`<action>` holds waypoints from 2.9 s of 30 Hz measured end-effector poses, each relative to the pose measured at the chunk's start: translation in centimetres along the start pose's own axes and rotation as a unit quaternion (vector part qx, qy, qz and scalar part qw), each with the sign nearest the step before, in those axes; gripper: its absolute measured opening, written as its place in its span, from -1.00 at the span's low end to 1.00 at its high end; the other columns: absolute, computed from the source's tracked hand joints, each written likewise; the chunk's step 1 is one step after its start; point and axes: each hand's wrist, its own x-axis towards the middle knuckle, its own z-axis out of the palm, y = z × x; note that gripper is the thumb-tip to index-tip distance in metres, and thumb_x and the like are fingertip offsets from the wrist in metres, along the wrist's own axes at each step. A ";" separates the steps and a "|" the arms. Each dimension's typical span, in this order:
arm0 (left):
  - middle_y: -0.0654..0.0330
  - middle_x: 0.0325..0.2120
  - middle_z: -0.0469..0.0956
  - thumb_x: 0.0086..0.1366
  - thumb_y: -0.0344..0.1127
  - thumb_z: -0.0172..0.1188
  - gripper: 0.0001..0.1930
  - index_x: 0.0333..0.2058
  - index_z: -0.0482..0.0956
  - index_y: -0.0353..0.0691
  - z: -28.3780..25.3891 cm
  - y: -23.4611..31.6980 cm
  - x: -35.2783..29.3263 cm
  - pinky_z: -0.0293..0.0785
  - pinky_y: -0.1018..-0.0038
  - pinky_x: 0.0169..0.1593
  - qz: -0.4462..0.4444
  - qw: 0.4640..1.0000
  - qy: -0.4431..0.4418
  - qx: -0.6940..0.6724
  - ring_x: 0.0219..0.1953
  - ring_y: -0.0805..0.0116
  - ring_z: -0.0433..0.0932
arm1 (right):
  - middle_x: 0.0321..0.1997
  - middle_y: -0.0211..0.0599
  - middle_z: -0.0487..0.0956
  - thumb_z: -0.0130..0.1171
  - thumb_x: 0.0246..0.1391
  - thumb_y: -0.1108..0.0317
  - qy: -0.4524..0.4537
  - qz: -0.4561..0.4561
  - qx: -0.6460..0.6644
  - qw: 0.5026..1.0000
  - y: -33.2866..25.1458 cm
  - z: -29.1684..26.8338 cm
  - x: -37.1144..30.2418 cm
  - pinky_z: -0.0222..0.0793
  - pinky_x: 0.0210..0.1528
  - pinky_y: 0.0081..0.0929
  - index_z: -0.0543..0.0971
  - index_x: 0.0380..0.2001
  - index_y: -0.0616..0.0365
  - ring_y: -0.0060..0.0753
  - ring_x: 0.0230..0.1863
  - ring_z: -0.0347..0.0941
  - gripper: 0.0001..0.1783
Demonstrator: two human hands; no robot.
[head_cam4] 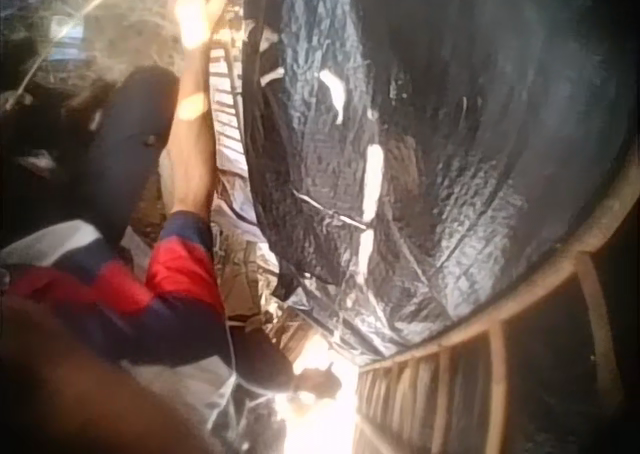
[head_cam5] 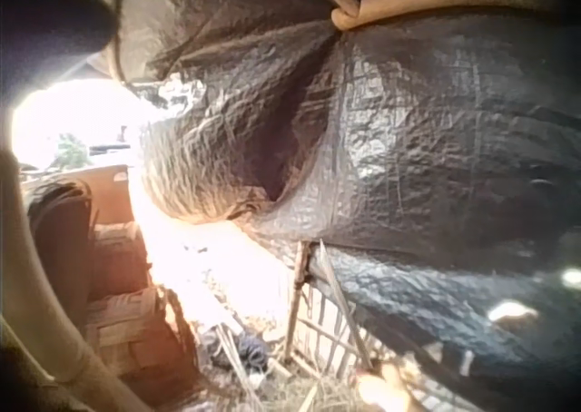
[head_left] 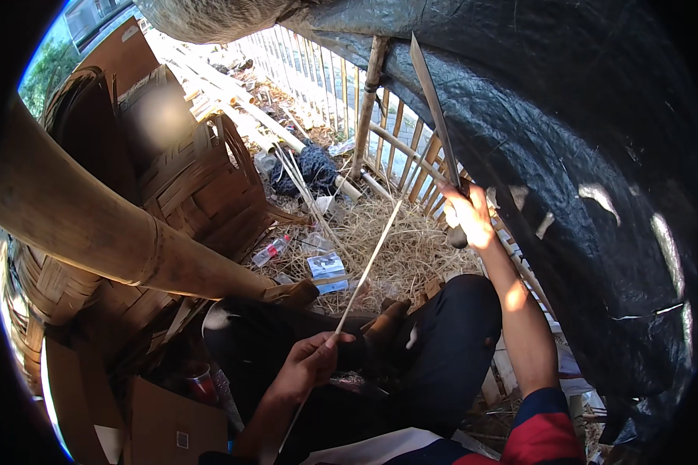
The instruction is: The person shaves a thin strip of bamboo with a machete, repeatedly pulling the blade along the length of the strip to thin it down.
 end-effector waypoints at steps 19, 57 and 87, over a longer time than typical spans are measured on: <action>0.45 -0.73 0.06 0.46 -0.12 -0.14 -0.73 -0.25 0.39 -0.20 1.8 -0.4 -0.4 -0.03 0.66 -0.69 0.021 0.999 -0.042 -0.004 -0.76 0.65 0.01 | -0.50 -0.54 0.45 0.31 0.02 0.27 -0.199 -0.195 -0.103 0.955 -3.9 5.4 -4.6 0.26 -0.43 -0.69 0.50 -0.33 0.14 -0.78 -0.45 0.32 -0.76; 0.47 -0.70 0.08 0.44 -0.06 -0.10 -0.74 -0.34 0.35 -0.08 3.5 7.1 3.8 -0.12 0.67 -0.67 0.125 0.991 -0.008 0.036 -0.72 0.68 0.01 | -0.72 -0.30 0.44 0.37 -0.41 0.07 -0.062 -0.443 -0.516 0.730 -4.9 7.9 -5.9 0.35 -0.54 -0.25 0.56 -0.43 0.04 -0.16 -0.64 0.47 -0.58; 0.46 -0.70 0.09 0.46 -0.08 -0.16 -0.69 -0.48 0.25 -0.03 4.1 5.0 3.9 -0.13 0.65 -0.71 0.071 0.997 0.003 0.035 -0.76 0.67 -0.01 | -0.65 -0.32 0.44 0.33 -0.39 0.05 -0.160 -0.383 -0.556 0.721 -4.3 5.1 -5.2 0.30 -0.46 -0.23 0.50 -0.49 0.01 -0.16 -0.58 0.46 -0.62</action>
